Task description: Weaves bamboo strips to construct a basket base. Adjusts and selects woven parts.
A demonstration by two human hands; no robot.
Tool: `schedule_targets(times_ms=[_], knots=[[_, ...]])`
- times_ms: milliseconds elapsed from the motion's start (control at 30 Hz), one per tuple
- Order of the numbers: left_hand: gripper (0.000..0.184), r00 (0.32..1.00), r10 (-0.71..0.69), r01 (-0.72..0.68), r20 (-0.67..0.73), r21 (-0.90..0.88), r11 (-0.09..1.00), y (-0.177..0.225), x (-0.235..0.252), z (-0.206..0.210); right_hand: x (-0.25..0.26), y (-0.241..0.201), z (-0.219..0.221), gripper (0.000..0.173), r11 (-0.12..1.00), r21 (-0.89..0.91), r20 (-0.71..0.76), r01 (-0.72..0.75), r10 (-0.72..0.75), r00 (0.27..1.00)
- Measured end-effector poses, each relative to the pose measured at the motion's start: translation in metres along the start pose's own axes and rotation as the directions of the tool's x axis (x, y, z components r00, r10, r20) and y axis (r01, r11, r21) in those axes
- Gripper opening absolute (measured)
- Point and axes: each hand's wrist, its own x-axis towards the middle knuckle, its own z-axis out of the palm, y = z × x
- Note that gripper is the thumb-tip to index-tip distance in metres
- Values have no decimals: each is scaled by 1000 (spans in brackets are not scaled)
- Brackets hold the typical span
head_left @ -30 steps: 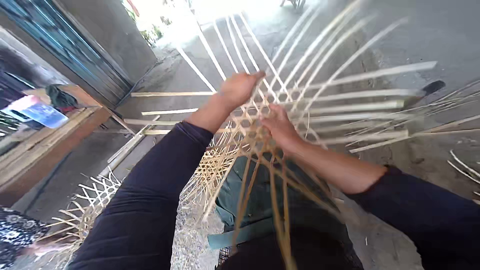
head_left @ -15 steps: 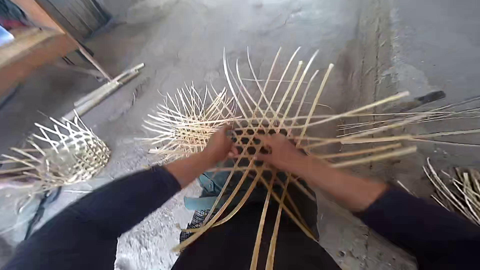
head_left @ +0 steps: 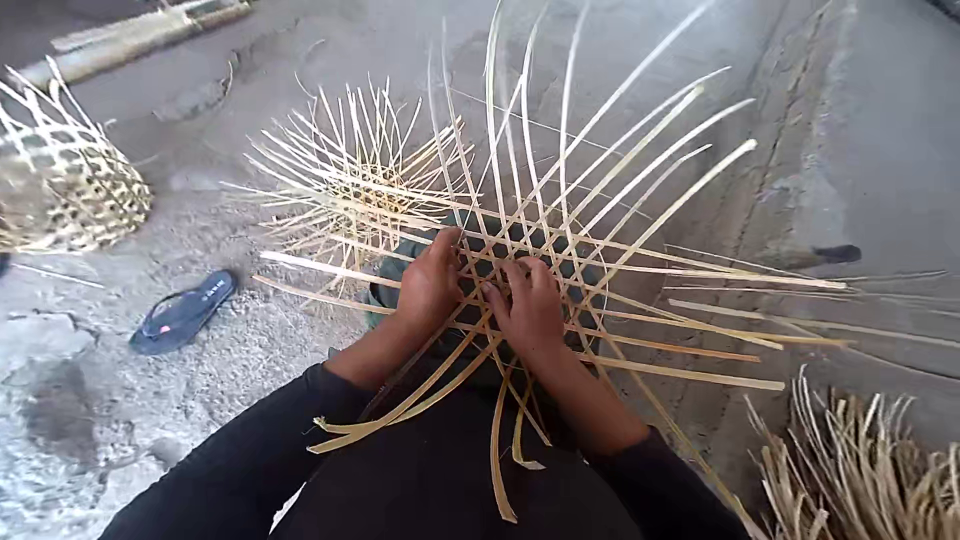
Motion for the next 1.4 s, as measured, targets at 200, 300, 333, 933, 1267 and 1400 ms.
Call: schedule_targets(times_ms=[200, 300, 333, 933, 1267, 1400], knots=[[35, 993, -5, 6, -116, 14, 1000, -6, 5, 8, 15, -6, 5, 42, 996, -68, -14, -49, 48, 999], [35, 992, -48, 45, -116, -29, 999, -6, 7, 7, 21, -5, 9, 48, 991, -114, -25, -70, 68, 997], [34, 990, -68, 61, -124, -61, 996, -7, 9, 7, 21, -3, 12, 47, 990, -125, -42, -61, 57, 998], [26, 947, -268, 146, -177, -506, 850, -22, 22, 7, 16, 5, 29, 45, 991, -127, -154, -35, 15, 988], [37, 974, -44, 19, -220, -117, 993, -9, 9, 6, 56, -8, -28, 33, 999, 47, 50, 19, -22, 999], [41, 968, 27, -47, -248, -75, 996, -12, 7, 19, 67, -22, -7, 33, 995, 85, 174, -55, 40, 984]])
